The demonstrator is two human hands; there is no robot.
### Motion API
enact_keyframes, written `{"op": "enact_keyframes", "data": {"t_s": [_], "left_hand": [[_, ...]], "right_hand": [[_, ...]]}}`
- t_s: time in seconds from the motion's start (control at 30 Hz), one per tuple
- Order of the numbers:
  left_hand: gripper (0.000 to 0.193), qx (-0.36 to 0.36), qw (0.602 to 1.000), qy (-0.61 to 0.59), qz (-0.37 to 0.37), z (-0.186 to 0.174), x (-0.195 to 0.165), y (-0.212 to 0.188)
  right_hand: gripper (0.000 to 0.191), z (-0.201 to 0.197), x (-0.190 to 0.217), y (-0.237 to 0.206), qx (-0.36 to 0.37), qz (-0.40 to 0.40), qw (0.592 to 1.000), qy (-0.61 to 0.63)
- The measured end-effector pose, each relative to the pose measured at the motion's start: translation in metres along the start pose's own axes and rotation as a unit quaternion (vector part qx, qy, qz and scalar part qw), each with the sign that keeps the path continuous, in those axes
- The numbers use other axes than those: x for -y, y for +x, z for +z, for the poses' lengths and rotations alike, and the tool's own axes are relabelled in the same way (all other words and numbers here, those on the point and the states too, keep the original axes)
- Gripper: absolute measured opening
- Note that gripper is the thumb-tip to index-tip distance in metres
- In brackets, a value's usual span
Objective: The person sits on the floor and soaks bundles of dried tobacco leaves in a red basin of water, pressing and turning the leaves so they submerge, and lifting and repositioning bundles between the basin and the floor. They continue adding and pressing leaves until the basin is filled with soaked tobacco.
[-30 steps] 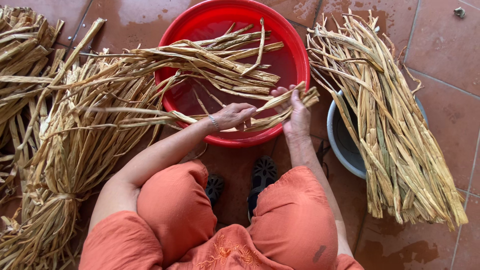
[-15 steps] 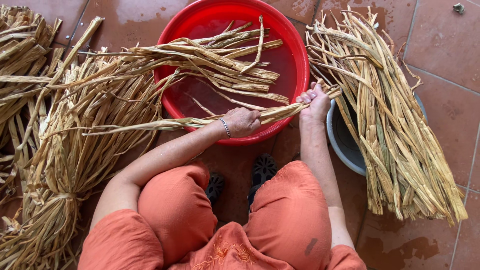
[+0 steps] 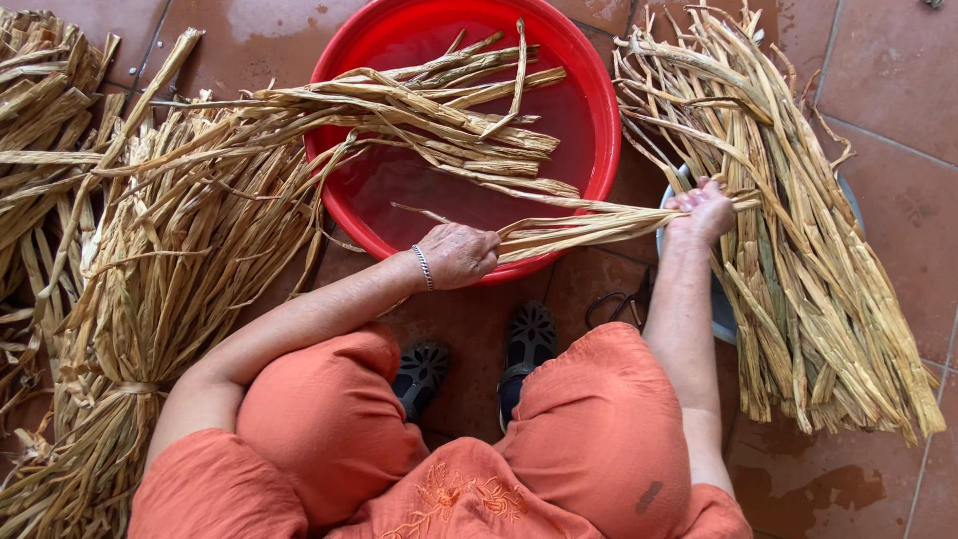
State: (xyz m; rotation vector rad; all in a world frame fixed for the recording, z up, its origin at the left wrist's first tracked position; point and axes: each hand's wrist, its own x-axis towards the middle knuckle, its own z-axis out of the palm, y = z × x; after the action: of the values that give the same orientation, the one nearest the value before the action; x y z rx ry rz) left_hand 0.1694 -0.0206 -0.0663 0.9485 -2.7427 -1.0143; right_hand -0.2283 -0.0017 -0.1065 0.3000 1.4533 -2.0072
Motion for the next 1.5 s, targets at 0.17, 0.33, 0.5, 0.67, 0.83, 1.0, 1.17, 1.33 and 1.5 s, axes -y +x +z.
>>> {"op": "enact_keyframes", "data": {"t_s": [0.17,0.33,0.5,0.67,0.83,1.0,1.17,1.33,1.5], "left_hand": [[0.023,0.035,0.999,0.006,-0.034,-0.003,0.003,-0.018],[0.022,0.028,0.999,0.004,-0.038,-0.007,0.004,-0.033],[0.022,0.041,0.998,0.023,-0.047,-0.012,0.010,-0.047],[0.023,0.038,0.998,0.013,-0.038,-0.008,0.020,-0.064],[0.024,0.026,0.999,0.025,-0.040,-0.002,0.047,-0.083],[0.024,0.023,0.989,0.084,-0.116,0.014,0.083,-0.073],[0.092,-0.020,0.977,0.170,-0.128,0.003,0.083,-0.033],[0.154,-0.119,0.990,-0.010,0.071,-0.002,0.000,0.052],[0.145,-0.189,0.963,-0.092,0.169,0.003,-0.057,0.102]], "right_hand": [[0.019,-0.020,0.023,0.030,-0.020,-0.022,0.999,0.013],[0.018,-0.032,0.036,0.057,-0.003,-0.031,1.000,-0.003],[0.013,-0.042,0.051,0.072,-0.025,-0.076,0.997,0.009],[0.012,-0.058,0.062,0.084,-0.048,-0.064,0.997,-0.002],[0.015,-0.086,0.083,0.097,-0.068,-0.097,0.993,0.028],[0.016,-0.092,0.091,0.105,-0.011,-0.100,0.995,0.010],[0.028,-0.059,0.105,0.058,0.170,-0.079,0.977,0.102],[0.030,0.007,0.105,-0.059,0.303,-0.076,0.945,0.097],[0.027,0.044,0.112,-0.136,0.448,-0.035,0.891,0.068]]}}
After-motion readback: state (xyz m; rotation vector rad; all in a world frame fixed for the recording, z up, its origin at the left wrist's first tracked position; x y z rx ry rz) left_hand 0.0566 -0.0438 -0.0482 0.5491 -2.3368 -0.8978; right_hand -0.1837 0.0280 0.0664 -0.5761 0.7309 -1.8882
